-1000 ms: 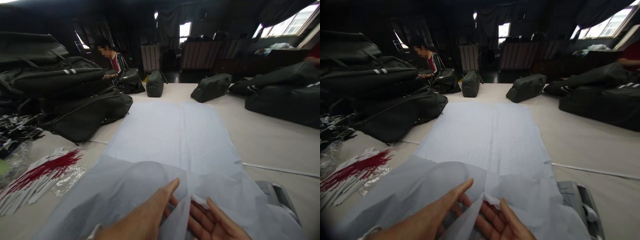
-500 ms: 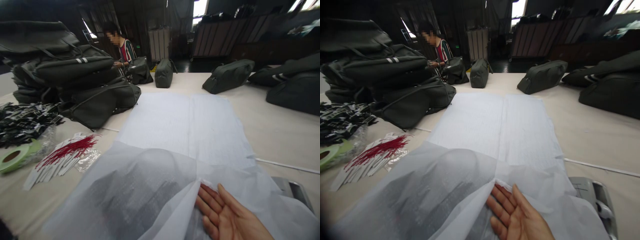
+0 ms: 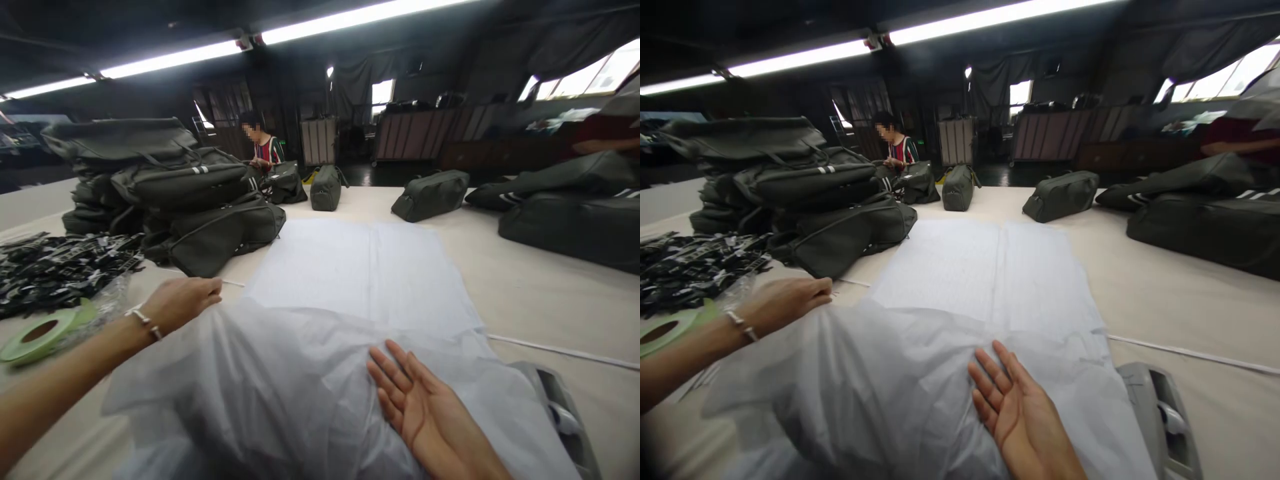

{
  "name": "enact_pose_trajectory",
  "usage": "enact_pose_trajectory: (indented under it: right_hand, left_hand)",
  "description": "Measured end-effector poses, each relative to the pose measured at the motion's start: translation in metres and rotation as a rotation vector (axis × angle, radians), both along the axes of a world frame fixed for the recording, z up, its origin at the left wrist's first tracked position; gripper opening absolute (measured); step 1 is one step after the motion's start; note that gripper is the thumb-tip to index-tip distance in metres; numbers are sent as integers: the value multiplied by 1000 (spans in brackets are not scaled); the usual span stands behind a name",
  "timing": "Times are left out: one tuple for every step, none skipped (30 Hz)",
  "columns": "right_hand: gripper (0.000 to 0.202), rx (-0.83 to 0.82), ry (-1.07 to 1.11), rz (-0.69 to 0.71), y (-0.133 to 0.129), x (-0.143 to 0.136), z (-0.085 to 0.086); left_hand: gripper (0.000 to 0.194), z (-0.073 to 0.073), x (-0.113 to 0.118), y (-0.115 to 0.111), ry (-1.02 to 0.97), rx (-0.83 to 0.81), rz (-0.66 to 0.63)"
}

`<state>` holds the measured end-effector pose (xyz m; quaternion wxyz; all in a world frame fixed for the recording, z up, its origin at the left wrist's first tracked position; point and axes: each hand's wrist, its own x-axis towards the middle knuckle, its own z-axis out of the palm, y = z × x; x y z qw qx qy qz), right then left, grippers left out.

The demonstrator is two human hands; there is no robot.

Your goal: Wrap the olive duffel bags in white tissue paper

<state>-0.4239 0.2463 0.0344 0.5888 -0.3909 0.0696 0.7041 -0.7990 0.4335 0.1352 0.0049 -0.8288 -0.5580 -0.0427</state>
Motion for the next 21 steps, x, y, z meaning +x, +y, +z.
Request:
enact_pose_trajectory:
  right_hand:
    - [49, 13, 9, -5, -1, 0, 0]
    - [50, 29, 20, -6, -2, 0, -1]
    - [50, 47, 30, -4, -3, 0, -2]
    - [51, 60, 38, -1, -4, 0, -3]
    - [51, 69, 40, 2, -4, 0, -4]
    - [50, 77, 41, 2, -4, 0, -5]
    - [49, 89, 39, 3, -4, -1, -6]
    - [46, 106, 38, 5, -3, -1, -6]
    - [42, 130, 38, 5, -2, -2, -6]
    - [37, 152, 41, 5, 0, -1, -4]
    - [31, 169, 48, 15, 1, 0, -1]
    - [25, 177, 54, 32, 2, 3, 4]
    - [22, 177, 45, 48, 0, 8, 10]
    - [22, 181, 7, 52, -3, 16, 15]
    - [25, 202, -77, 35, -10, 25, 20]
    - [32, 236, -218, -13, -20, 37, 23]
    - [41, 266, -416, -102, -33, 50, 24]
    - [53, 279, -649, -216, -48, 63, 21]
    - [65, 264, -882, -331, -65, 76, 15]
    - [76, 205, -1082, -431, -82, 87, 5]
    - [85, 120, -1211, -483, -99, 95, -6]
  left_hand:
    - [13, 0, 13, 2, 40, 53, 8]
    - [12, 0, 28, -3, 41, 128, 13]
    - [16, -3, 45, -14, -5, 225, 8]
    - [22, -7, 64, -31, -95, 325, -22]
    - [28, -14, 86, -53, -180, 390, -68]
    - [30, -23, 109, -76, -257, 415, -151]
    - [31, -35, 133, -100, -305, 356, -320]
    - [37, -48, 156, -121, -278, 220, -513]
    - [49, -62, 178, -137, -232, 101, -684]
    - [56, -76, 197, -149, -220, 31, -755]
    - [61, -88, 211, -156, -215, -15, -744]
    - [65, -99, 222, -158, -209, -38, -722]
    - [66, -107, 228, -156, -204, -44, -683]
    - [66, -112, 232, -153, -190, -45, -656]
    - [65, -115, 232, -149, -169, -46, -649]
    - [64, -116, 231, -145, -145, -50, -652]
    - [63, -115, 230, -142, -124, -57, -658]
    - [62, -114, 228, -140, -107, -64, -662]
    - [61, -113, 227, -139, -95, -70, -661]
    - [61, -112, 227, -139, -89, -76, -657]
    - [61, -112, 227, -140, -85, -81, -653]
